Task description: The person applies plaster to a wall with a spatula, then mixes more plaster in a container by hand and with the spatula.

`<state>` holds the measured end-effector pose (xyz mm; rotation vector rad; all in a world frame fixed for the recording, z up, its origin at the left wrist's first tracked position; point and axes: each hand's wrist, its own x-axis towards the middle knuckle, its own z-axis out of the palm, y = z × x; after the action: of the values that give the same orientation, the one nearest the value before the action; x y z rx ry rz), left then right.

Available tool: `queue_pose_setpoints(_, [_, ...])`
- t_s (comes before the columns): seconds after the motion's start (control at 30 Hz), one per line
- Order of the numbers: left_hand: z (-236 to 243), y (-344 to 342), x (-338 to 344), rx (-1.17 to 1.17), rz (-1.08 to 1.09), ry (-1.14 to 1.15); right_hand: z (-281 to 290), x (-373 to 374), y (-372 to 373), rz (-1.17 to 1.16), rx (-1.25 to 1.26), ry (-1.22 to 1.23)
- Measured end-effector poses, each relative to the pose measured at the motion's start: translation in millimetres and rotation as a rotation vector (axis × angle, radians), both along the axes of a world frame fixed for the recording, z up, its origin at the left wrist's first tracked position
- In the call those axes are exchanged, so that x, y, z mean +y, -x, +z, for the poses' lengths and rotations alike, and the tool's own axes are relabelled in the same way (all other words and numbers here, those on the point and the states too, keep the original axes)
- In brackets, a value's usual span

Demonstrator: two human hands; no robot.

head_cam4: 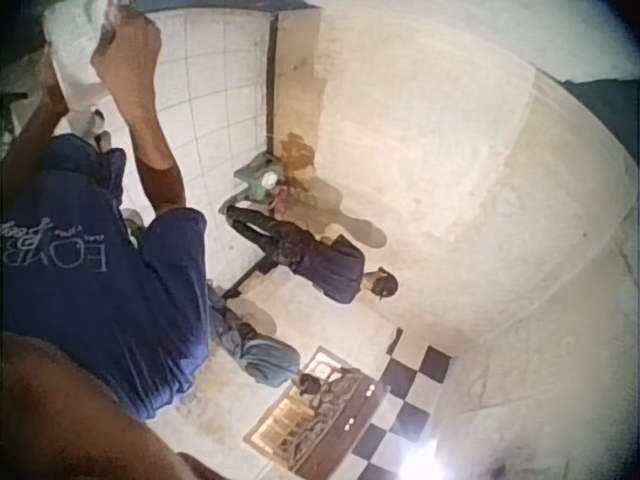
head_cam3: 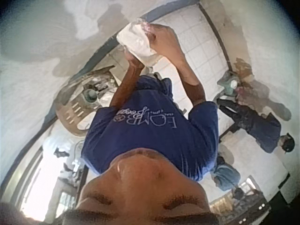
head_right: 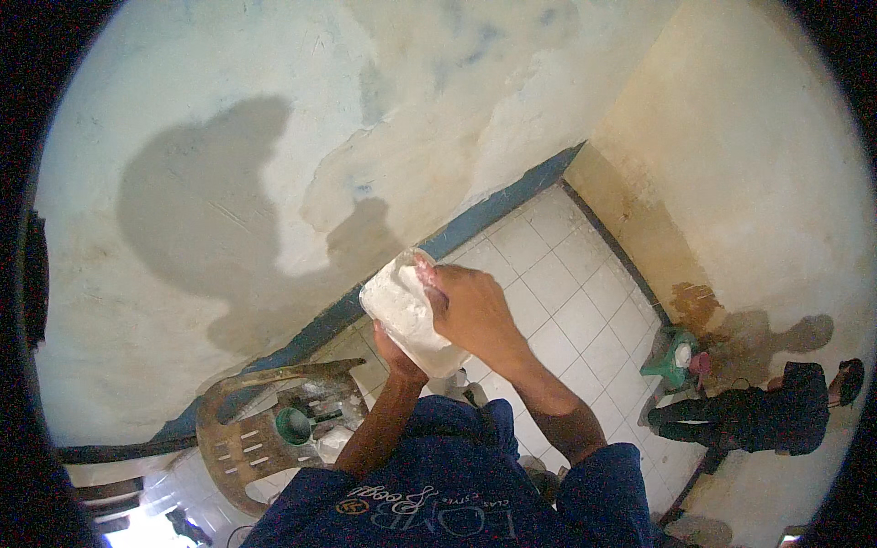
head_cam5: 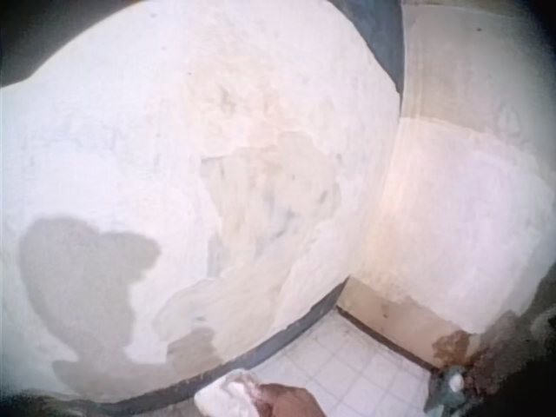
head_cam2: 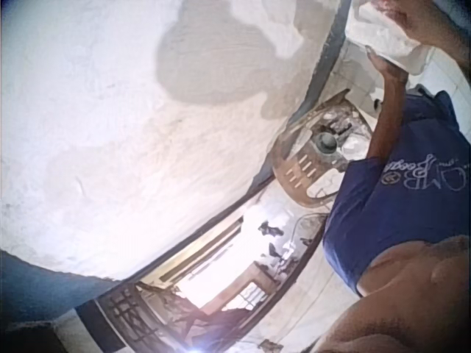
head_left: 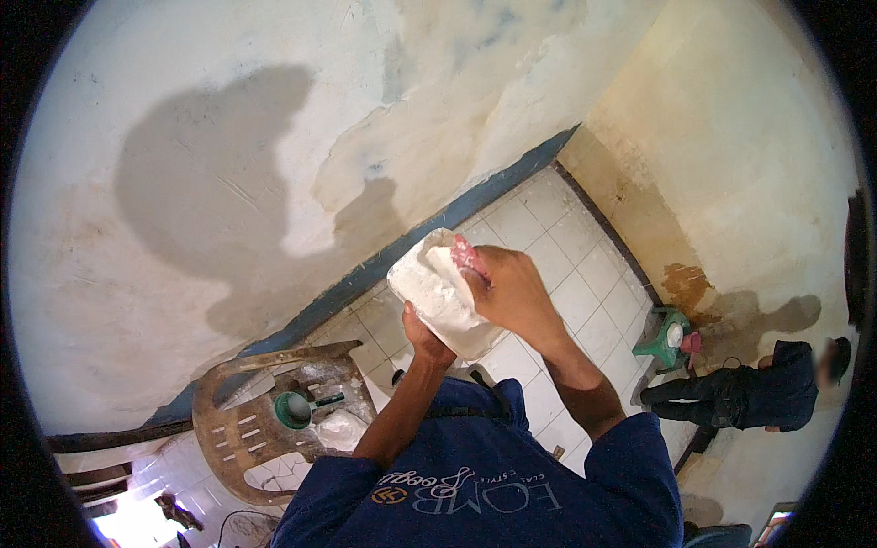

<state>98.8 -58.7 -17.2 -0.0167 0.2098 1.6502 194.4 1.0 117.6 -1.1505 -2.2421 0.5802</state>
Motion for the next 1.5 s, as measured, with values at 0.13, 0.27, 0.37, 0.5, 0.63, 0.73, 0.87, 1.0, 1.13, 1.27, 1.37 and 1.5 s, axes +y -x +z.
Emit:
queue_pose_setpoints(0.13, [3.1,-0.6,-2.3,0.074,0.006,0.059,7.8,4.6,-2.3,-0.043,-0.113,-0.051])
queue_pose_setpoints(0.27, [-3.5,-2.6,-2.0,0.106,0.039,0.063,3.3,-1.6,5.0,-0.080,-0.227,-0.066])
queue_pose_setpoints(0.37, [-0.3,-4.2,-2.9,0.118,0.028,0.067,-3.1,-4.4,8.2,-0.082,-0.288,-0.072])
queue_pose_setpoints(0.5, [4.4,-5.3,-4.8,0.164,0.017,0.115,-6.8,-8.8,9.4,-0.026,-0.295,-0.069])
queue_pose_setpoints(0.63, [-3.4,-1.1,-4.4,0.163,0.029,0.109,-5.2,-9.3,10.5,-0.014,-0.258,-0.067])
queue_pose_setpoints(0.73, [-10.6,-2.9,-4.9,0.154,0.031,0.085,-6.0,-9.9,10.7,-0.006,-0.276,-0.038])
queue_pose_setpoints(0.87, [-1.0,-3.0,-7.3,0.070,0.035,0.096,-5.3,-15.5,13.6,0.015,-0.258,-0.002])
queue_pose_setpoints(1.0, [-4.5,-2.7,-7.9,0.062,0.036,0.012,-9.9,-20.6,14.9,0.044,-0.236,-0.015])
queue_pose_setpoints(1.13, [-6.4,-3.9,-8.0,0.065,0.049,0.027,-13.0,-21.9,16.7,0.050,-0.204,-0.019])
queue_pose_setpoints(1.27, [-14.6,-5.0,-7.7,0.135,0.058,0.079,-10.8,-24.0,18.2,0.061,-0.179,0.036])
queue_pose_setpoints(1.37, [-18.5,-5.5,-7.1,0.117,0.072,0.053,-12.1,-22.8,16.6,0.085,-0.098,0.021])
queue_pose_setpoints(1.5, [-11.8,-3.8,-6.8,0.069,0.060,-0.013,-18.4,-16.8,9.8,0.114,-0.003,0.037])
